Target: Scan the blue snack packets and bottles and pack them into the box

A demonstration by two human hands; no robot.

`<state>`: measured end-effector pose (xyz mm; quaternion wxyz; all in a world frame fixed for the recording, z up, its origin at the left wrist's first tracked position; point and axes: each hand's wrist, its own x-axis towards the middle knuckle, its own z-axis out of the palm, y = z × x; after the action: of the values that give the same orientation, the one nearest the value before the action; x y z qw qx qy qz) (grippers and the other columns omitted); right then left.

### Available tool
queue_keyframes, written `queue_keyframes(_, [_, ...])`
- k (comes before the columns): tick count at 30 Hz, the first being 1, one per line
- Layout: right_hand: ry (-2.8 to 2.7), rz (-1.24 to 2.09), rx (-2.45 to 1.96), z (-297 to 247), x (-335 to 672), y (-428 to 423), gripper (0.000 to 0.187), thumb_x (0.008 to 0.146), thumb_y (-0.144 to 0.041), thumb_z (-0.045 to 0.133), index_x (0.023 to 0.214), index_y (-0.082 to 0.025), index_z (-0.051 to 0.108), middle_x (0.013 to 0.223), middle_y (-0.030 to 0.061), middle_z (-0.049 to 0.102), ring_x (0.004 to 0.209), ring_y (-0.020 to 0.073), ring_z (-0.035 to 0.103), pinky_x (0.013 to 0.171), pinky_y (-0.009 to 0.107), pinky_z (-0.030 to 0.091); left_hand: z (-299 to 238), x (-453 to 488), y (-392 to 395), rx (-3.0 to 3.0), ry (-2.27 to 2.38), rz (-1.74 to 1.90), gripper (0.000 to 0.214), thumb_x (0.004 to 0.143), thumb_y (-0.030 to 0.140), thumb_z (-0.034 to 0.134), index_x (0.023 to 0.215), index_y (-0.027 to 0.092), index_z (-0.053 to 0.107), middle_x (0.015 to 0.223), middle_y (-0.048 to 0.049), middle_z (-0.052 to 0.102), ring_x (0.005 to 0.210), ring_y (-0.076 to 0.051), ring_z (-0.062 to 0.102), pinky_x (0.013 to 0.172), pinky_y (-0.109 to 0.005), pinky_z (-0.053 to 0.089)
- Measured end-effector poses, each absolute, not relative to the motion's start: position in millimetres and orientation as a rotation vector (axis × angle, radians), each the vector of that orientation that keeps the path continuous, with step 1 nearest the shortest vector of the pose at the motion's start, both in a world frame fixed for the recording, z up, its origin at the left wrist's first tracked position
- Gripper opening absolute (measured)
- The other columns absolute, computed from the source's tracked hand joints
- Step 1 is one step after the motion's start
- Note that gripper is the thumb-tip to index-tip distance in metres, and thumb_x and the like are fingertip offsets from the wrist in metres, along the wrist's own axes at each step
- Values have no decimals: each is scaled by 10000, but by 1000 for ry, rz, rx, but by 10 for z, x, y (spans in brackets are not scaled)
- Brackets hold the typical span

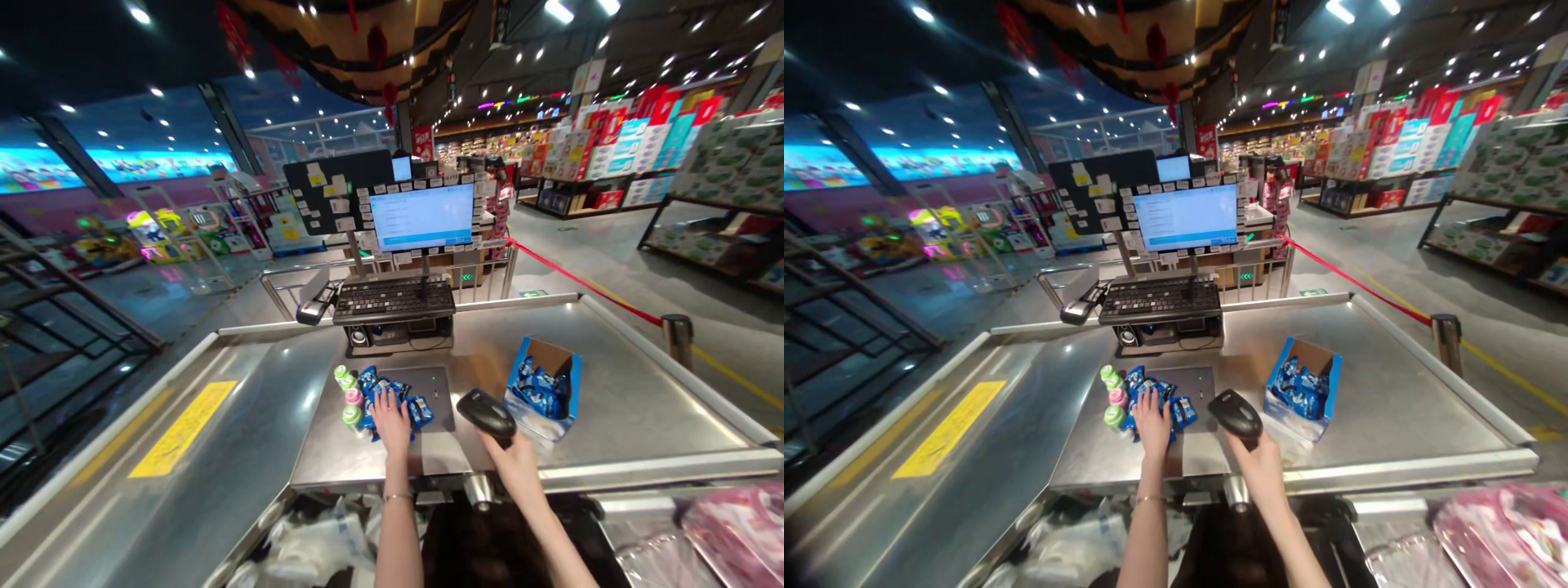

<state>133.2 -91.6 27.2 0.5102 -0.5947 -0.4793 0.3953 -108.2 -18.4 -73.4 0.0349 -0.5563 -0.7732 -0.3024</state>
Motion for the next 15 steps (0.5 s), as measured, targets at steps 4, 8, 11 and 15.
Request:
queue_keyframes(4, [-1106,912,-1429,284,1397,-894,416,655,-509,682,819,-132,744,738,105,741,742,285,685,672,354,535,-695,-993,-149,-1644,-2324,-957,471,897,304,449,1331,125,499,1443,-165,431,1405,-333,253,1130,-560,204])
queue_keyframes(8, [-1001,761,-1463,349,1566,-852,434,659,-518,681,843,-130,741,759,97,741,772,289,676,716,375,529,-521,-505,-128,-1898,-2164,-1215,421,910,325,448,1283,151,536,1390,-146,493,1392,-294,300,1124,-512,279])
queue_keyframes(11, [-886,688,-1484,388,1774,-804,427,655,-529,686,800,-131,738,636,71,709,692,266,661,657,351,525,-301,80,-119,-2248,-2010,-1418,377,923,322,439,1262,191,537,1355,-116,523,1339,-247,394,1105,-477,337])
queue_keyframes(15, [-784,624,-1502,401,2092,-770,394,663,-539,684,697,-147,714,509,33,639,579,228,619,579,322,499,-5,807,-108,-2705,-1727,-1506,359,932,291,427,1276,234,511,1334,-86,529,1269,-194,469,1079,-410,387])
